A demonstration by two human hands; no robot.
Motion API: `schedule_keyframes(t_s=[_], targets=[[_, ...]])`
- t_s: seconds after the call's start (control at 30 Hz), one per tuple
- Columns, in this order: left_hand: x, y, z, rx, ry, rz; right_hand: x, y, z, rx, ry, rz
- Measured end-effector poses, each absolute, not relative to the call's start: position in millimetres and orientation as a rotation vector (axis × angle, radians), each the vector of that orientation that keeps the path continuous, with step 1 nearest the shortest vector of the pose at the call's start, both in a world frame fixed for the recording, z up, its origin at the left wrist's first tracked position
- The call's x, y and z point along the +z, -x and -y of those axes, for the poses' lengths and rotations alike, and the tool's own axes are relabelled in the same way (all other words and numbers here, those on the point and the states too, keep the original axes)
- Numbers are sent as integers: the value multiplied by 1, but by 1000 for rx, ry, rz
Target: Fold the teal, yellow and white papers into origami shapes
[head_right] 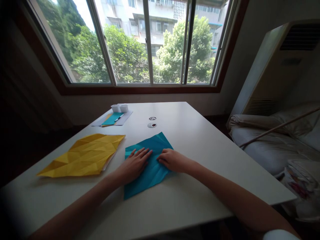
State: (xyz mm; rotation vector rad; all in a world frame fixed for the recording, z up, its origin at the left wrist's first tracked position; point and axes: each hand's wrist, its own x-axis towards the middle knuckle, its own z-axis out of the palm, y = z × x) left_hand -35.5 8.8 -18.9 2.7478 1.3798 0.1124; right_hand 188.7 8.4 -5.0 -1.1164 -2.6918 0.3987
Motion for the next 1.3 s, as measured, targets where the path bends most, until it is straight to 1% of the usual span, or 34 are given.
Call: schedule_keyframes(t_s=[0.13, 0.33, 0.53, 0.8, 1.07, 1.2, 1.3], targets=[[-19, 41, -10, -5, -2666, -1269, -18, -192, -9, 326, 1122, 2747], [-17, 50, -15, -98, -2618, -1227, -27, -203, -16, 591, 1254, 2823], [-19, 50, -16, -87, -2608, -1240, -24, -218, -25, 606, 1460, 2804], [-19, 52, -17, -98, -2589, -1243, -18, -225, -25, 619, 1543, 2817], [-18, 51, -17, -88, -2590, -1239, -22, -226, -27, 655, 1551, 2779], [-9, 51, -13, -105, -2602, -1258, -25, -226, -30, 584, 1513, 2768], [-1, 50, -8, -97, -2633, -1314, -25, -226, -33, 379, 1485, 2745]])
